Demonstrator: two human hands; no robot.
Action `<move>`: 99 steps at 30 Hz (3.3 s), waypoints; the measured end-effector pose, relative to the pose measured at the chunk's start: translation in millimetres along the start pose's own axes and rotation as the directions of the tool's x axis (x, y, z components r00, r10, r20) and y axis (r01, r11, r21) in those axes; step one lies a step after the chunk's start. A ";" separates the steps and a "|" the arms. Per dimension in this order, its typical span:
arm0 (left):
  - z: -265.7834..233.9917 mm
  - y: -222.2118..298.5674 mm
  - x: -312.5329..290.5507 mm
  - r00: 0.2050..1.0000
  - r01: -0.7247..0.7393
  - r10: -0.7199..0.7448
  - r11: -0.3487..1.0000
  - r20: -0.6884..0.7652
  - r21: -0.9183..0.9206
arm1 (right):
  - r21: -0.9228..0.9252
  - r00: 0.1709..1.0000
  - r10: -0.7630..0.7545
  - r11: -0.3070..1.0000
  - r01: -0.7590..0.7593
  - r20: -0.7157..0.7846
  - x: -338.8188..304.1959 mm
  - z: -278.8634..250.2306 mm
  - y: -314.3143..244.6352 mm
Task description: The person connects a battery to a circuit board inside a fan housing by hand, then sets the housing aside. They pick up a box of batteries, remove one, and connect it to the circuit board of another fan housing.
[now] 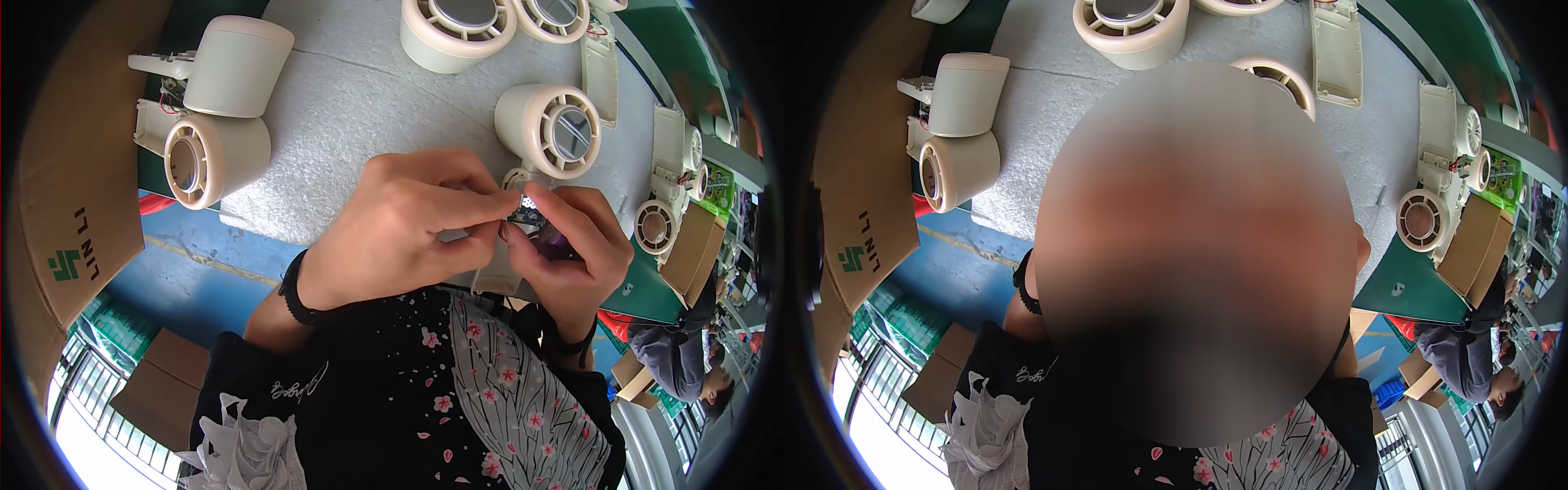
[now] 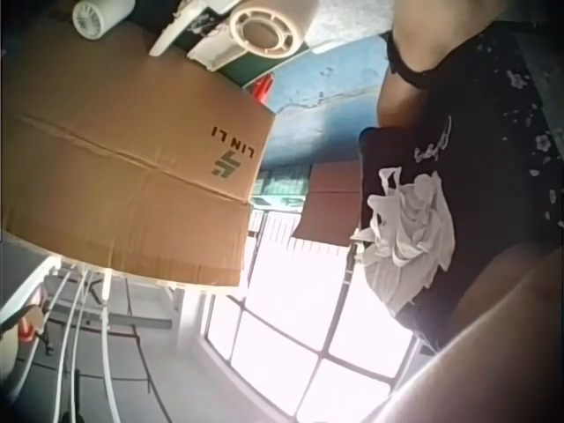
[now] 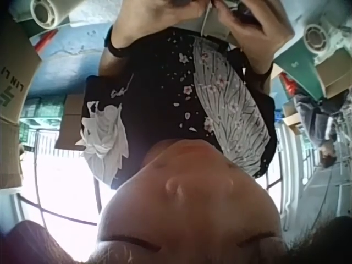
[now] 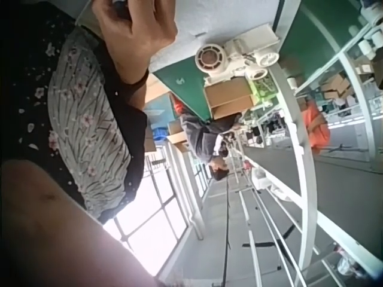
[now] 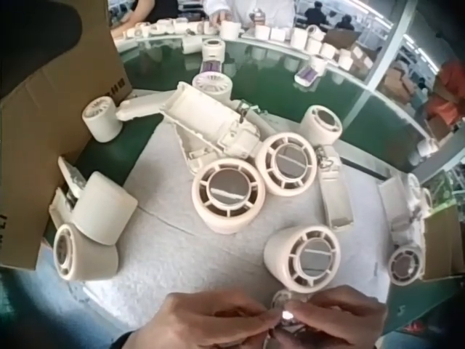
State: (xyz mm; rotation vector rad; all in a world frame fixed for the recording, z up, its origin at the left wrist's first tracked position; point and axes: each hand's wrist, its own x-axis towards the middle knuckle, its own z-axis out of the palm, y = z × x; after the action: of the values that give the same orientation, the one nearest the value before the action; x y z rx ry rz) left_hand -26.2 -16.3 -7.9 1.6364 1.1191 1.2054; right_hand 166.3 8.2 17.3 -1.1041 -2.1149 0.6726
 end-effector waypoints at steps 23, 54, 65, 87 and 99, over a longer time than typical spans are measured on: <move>11.8 5.9 -1.0 0.998 0.060 -0.059 0.998 -0.035 0.033 | 0.231 0.929 0.369 0.901 -0.367 0.036 -1.7 0.1 -14.3; 20.3 10.4 4.9 0.987 0.157 -0.157 0.987 0.010 0.022 | -0.039 0.995 0.090 0.995 -0.089 0.031 3.3 -9.1 -5.2; 15.3 8.9 6.9 0.983 0.176 -0.173 0.983 0.063 -0.044 | -0.091 0.999 0.036 0.995 -0.034 0.024 3.2 -13.3 -1.4; 6.2 6.8 12.8 0.990 0.069 -0.072 0.997 0.123 0.022 | 0.099 0.800 0.360 0.884 -0.457 0.480 0.3 -43.2 1.3; 8.6 17.9 11.4 0.968 0.217 -0.210 0.975 0.139 -0.042 | 0.229 0.608 0.610 0.585 -0.778 0.509 -5.5 -70.6 -4.9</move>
State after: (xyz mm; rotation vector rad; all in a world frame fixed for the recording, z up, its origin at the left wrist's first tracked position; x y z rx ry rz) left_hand -12.7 -11.4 10.0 1.4886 1.1342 0.9661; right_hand 218.4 10.9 65.3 -1.6598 -1.5767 1.7869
